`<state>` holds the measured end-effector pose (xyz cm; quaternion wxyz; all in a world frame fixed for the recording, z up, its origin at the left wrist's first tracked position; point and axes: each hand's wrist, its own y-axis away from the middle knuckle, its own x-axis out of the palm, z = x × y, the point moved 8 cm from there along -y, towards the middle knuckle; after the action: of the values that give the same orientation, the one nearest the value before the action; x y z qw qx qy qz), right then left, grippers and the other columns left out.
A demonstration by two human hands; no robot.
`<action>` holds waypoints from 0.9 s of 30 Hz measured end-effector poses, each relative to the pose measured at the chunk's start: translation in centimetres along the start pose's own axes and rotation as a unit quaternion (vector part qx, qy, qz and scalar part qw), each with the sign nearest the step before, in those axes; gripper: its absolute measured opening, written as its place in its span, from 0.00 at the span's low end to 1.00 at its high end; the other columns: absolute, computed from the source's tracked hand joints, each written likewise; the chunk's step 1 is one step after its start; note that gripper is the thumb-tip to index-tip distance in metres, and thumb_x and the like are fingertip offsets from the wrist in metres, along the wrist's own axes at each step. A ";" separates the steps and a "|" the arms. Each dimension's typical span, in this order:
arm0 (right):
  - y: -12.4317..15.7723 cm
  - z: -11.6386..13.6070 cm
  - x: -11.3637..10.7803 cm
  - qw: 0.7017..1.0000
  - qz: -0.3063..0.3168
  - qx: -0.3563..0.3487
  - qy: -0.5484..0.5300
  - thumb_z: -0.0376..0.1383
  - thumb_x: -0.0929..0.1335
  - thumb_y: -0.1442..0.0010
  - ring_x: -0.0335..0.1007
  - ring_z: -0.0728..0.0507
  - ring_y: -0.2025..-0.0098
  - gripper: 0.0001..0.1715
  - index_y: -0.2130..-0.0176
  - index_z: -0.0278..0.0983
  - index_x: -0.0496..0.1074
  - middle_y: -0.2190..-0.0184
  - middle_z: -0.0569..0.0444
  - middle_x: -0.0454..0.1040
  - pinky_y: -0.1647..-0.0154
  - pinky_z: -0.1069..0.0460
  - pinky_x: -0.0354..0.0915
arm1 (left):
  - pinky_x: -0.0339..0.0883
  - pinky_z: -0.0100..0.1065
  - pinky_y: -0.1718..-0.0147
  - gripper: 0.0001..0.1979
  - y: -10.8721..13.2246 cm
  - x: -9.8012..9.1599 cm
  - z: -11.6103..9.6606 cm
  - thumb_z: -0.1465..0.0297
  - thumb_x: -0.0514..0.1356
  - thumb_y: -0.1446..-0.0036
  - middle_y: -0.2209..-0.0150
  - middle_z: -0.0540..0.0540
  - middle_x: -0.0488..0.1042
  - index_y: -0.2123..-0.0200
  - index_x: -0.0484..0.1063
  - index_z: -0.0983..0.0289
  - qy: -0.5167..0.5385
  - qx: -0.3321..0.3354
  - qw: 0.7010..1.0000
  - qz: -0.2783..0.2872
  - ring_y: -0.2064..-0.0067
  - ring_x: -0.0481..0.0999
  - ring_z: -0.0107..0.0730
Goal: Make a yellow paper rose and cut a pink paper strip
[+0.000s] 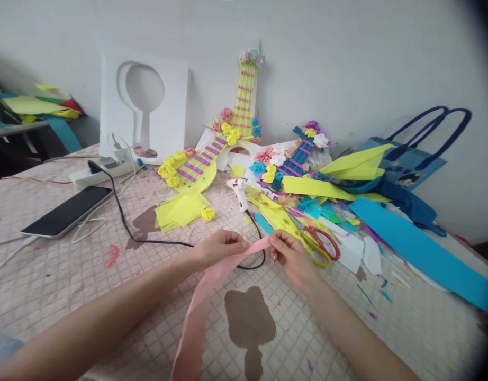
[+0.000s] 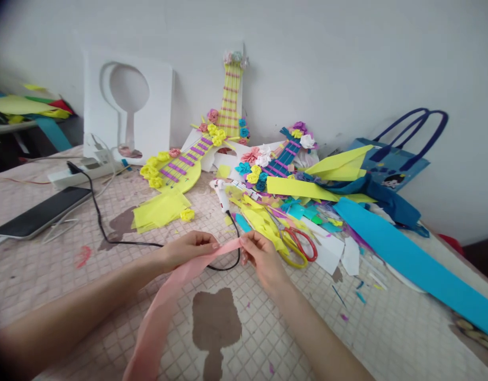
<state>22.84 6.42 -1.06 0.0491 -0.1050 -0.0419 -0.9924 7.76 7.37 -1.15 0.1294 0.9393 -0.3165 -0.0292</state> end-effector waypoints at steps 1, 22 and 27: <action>0.1 0.1 0.0 1.000 -0.003 -0.009 0.016 0.45 0.71 0.47 0.58 0.52 0.80 0.14 0.73 0.38 0.69 0.82 0.62 0.63 0.78 0.55 0.56 | 0.50 0.24 0.79 0.20 0.1 0.2 -0.1 0.53 0.63 0.52 0.79 0.47 0.65 0.74 0.69 0.67 0.001 0.004 1.000 0.010 0.78 0.60 0.20; 0.9 0.1 2.1 0.987 0.063 -0.061 0.134 0.50 0.65 0.41 0.57 0.52 0.81 0.17 0.66 0.38 0.66 0.81 0.62 0.62 0.78 0.55 0.56 | 0.49 0.24 0.79 0.22 -0.2 1.2 -0.7 0.53 0.63 0.53 0.79 0.46 0.63 0.73 0.66 0.67 -0.039 0.094 0.995 0.014 0.77 0.58 0.20; 1.0 -0.1 2.5 0.984 0.082 -0.061 0.145 0.46 0.69 0.44 0.61 0.51 0.76 0.15 0.68 0.37 0.67 0.75 0.60 0.66 0.74 0.54 0.59 | 0.47 0.25 0.82 0.22 -0.1 1.0 -0.5 0.53 0.60 0.49 0.81 0.47 0.63 0.74 0.69 0.68 -0.080 0.090 0.993 0.005 0.80 0.57 0.20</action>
<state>20.49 5.15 -0.54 0.1294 0.0339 0.0349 -0.9904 8.67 6.99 -0.62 0.0185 0.9403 -0.3315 -0.0754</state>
